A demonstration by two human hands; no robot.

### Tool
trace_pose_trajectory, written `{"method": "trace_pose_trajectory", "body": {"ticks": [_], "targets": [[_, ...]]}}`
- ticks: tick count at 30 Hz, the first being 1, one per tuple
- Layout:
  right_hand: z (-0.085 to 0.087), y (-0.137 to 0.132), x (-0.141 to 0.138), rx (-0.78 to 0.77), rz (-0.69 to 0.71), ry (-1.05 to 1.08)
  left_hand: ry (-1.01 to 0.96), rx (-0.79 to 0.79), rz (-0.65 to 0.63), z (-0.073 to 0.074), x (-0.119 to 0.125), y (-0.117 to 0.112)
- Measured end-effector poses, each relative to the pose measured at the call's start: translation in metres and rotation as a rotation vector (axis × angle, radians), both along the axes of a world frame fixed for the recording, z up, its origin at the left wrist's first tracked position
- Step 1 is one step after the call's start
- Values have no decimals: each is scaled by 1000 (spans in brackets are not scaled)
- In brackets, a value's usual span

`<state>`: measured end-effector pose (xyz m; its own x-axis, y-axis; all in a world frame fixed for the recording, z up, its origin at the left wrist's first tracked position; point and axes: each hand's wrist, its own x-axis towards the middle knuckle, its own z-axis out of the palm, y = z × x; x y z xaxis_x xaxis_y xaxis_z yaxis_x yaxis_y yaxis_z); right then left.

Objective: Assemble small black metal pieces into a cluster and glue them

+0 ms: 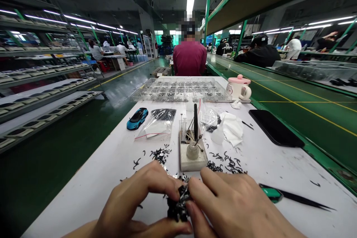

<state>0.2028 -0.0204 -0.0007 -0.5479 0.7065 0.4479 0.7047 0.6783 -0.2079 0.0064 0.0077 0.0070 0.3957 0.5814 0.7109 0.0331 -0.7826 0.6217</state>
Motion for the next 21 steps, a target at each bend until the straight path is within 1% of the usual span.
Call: {"method": "trace_pose_trajectory", "body": {"ticks": [2,5,7,13,16,18,21], "targets": [[4,2,-1,51,13,-39,4,-9,7,0,0,1],[14,6,-2,57,62,-121,11,-15,-17,0,0,2],[17,7,-1,43,77,-147,10,-3,-31,0,0,3],[10,3,5,-50,91,-143,2,72,-26,-3,0,2],[12,1,7,-96,92,-191,24,89,-42,-4,-1,0],[16,2,6,-62,95,-218,16,77,-31,-4,0,-1],[19,3,3,41,97,-228,-12,50,-7,-7,2,-1]]}}
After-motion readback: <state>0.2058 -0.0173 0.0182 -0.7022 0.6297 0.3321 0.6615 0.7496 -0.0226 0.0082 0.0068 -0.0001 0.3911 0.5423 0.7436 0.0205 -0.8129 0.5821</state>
